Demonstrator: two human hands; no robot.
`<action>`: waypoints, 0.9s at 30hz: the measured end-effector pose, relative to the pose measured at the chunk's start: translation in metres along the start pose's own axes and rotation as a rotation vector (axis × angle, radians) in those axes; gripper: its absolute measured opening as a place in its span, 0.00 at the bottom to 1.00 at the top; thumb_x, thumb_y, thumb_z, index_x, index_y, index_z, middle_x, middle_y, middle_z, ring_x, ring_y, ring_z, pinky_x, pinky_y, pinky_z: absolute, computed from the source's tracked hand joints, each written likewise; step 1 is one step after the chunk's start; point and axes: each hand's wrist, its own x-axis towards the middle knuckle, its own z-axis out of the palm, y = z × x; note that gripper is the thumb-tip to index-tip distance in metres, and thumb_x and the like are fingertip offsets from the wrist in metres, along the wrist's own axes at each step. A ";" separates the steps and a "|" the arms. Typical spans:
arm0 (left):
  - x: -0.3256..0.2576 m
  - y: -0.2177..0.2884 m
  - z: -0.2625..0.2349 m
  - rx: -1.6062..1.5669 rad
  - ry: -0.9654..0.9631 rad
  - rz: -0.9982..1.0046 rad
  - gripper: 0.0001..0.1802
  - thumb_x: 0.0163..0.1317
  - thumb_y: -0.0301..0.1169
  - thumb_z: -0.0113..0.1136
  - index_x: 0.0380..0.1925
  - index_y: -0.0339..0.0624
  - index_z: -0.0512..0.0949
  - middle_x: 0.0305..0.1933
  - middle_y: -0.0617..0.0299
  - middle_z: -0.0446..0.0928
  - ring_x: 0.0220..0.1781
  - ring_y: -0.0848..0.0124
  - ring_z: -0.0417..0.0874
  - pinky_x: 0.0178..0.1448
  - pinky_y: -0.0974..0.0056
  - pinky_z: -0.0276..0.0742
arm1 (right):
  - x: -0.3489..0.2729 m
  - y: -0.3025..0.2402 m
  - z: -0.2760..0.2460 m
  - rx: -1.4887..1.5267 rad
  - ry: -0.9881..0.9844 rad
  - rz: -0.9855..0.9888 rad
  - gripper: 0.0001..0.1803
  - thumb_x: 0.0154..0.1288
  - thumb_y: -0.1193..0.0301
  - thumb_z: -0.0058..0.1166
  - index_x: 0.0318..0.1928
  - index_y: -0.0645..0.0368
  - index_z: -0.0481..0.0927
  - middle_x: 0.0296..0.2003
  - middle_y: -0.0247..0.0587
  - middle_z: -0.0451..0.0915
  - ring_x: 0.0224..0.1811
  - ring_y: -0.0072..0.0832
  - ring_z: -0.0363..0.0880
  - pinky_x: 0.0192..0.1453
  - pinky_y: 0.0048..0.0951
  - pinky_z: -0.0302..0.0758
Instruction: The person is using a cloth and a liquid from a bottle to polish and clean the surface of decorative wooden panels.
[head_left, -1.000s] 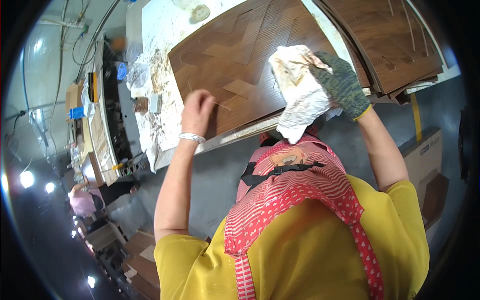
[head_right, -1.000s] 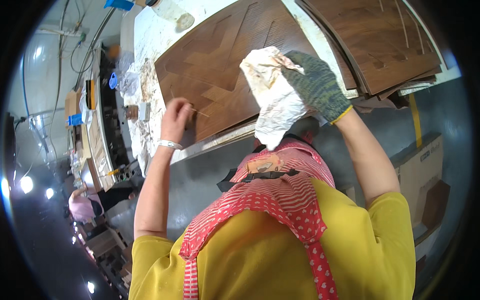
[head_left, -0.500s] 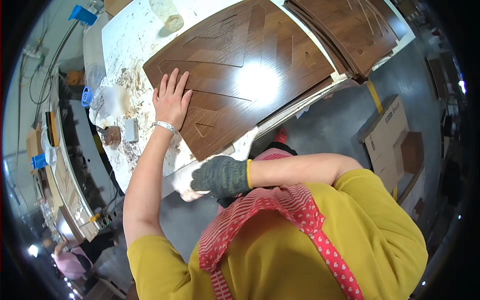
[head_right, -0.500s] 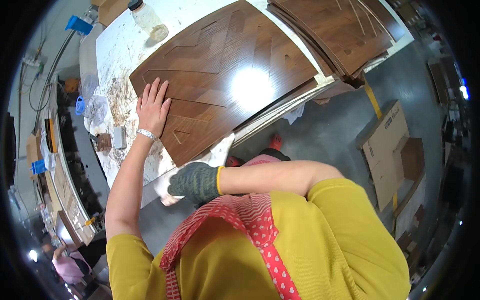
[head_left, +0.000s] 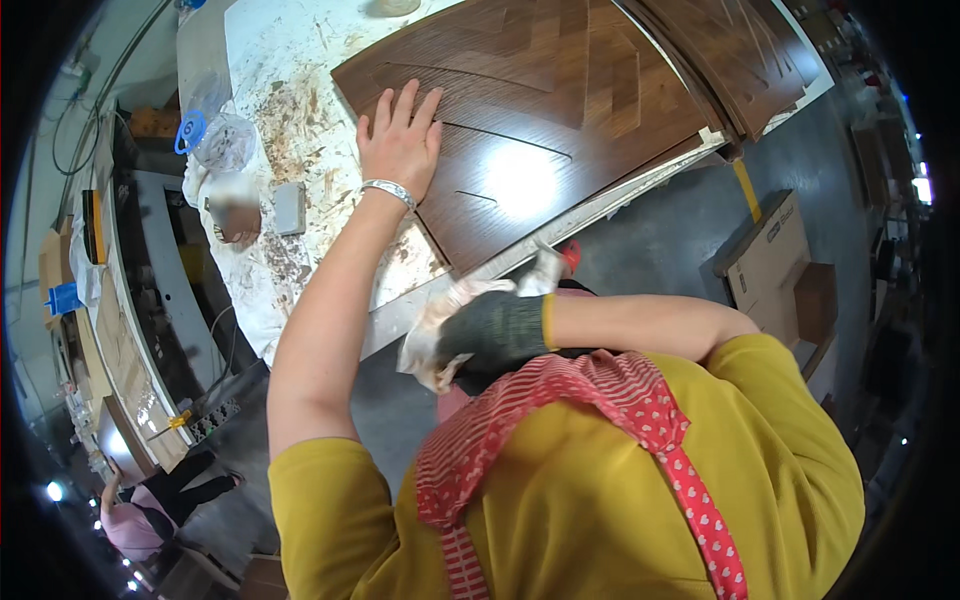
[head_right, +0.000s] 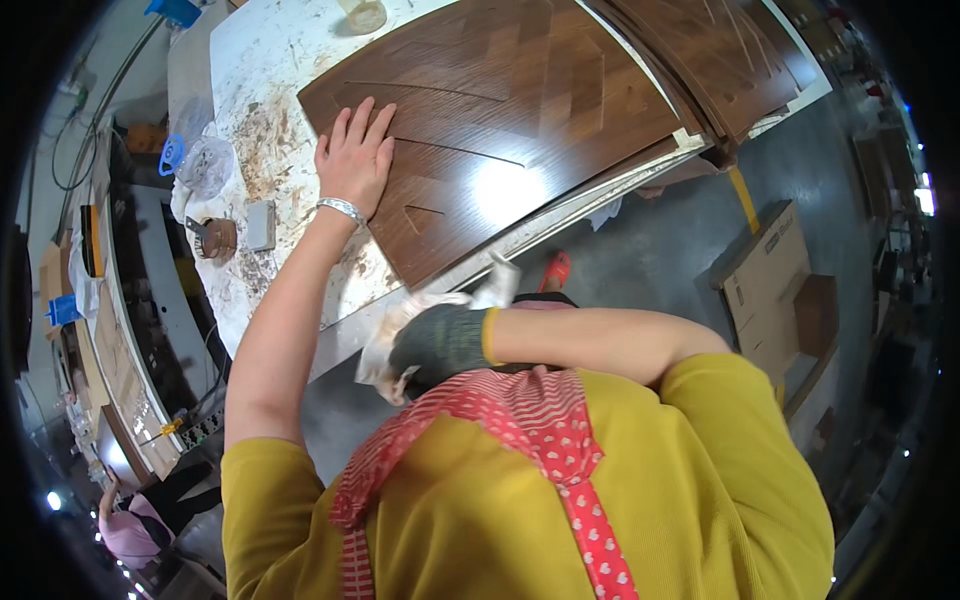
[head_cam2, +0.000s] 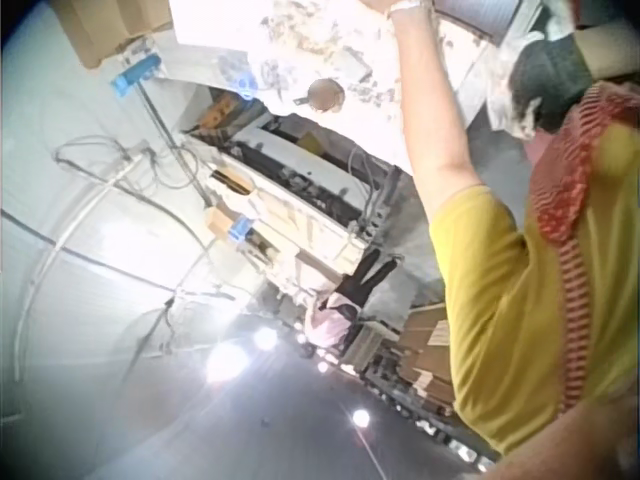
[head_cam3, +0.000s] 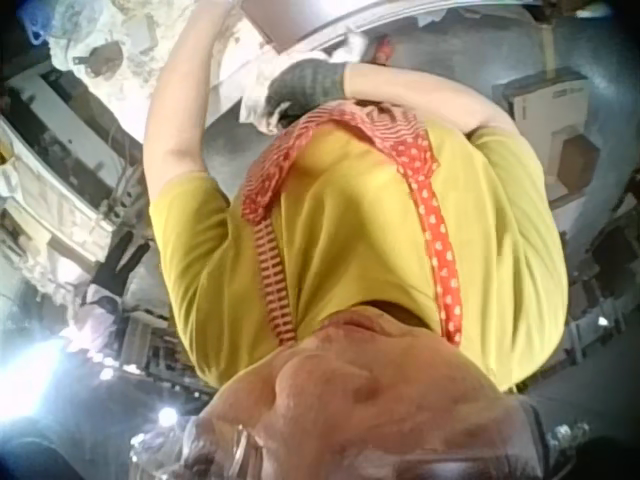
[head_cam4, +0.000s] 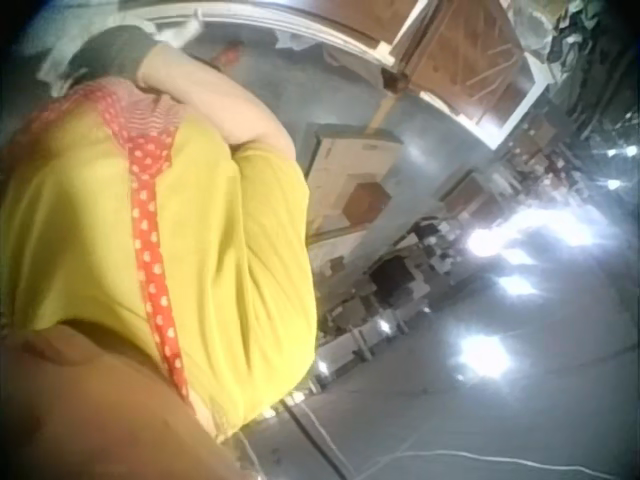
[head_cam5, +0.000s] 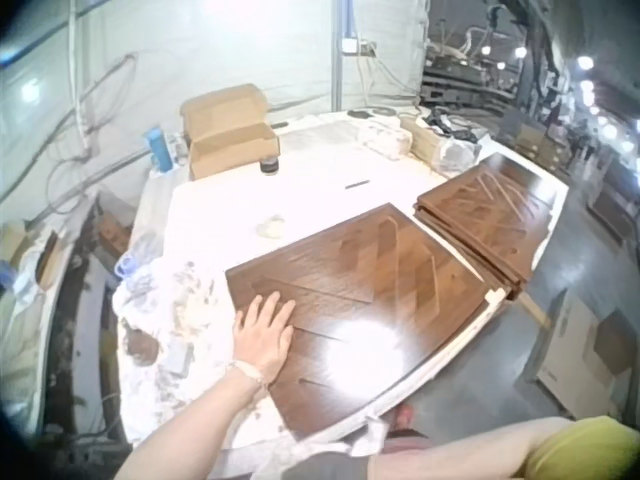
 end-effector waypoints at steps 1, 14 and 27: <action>0.001 -0.001 0.003 -0.008 0.018 0.011 0.23 0.65 0.44 0.41 0.62 0.64 0.62 0.68 0.67 0.57 0.69 0.61 0.56 0.67 0.47 0.49 | -0.009 0.010 0.009 0.209 0.186 -0.162 0.21 0.59 0.56 0.50 0.43 0.59 0.79 0.40 0.46 0.80 0.42 0.35 0.78 0.46 0.36 0.72; -0.002 0.002 0.002 -0.015 0.040 0.006 0.23 0.65 0.43 0.42 0.61 0.64 0.63 0.68 0.67 0.57 0.69 0.61 0.56 0.67 0.45 0.50 | -0.013 0.010 -0.035 -0.500 0.586 0.203 0.13 0.47 0.66 0.54 0.35 0.56 0.78 0.27 0.45 0.78 0.28 0.40 0.79 0.30 0.39 0.75; 0.001 0.001 0.004 -0.008 0.088 0.025 0.23 0.64 0.43 0.43 0.61 0.63 0.64 0.66 0.66 0.60 0.68 0.61 0.57 0.67 0.47 0.52 | -0.047 -0.007 -0.062 -0.463 0.567 0.078 0.22 0.47 0.62 0.62 0.42 0.59 0.76 0.31 0.43 0.78 0.33 0.38 0.77 0.40 0.33 0.74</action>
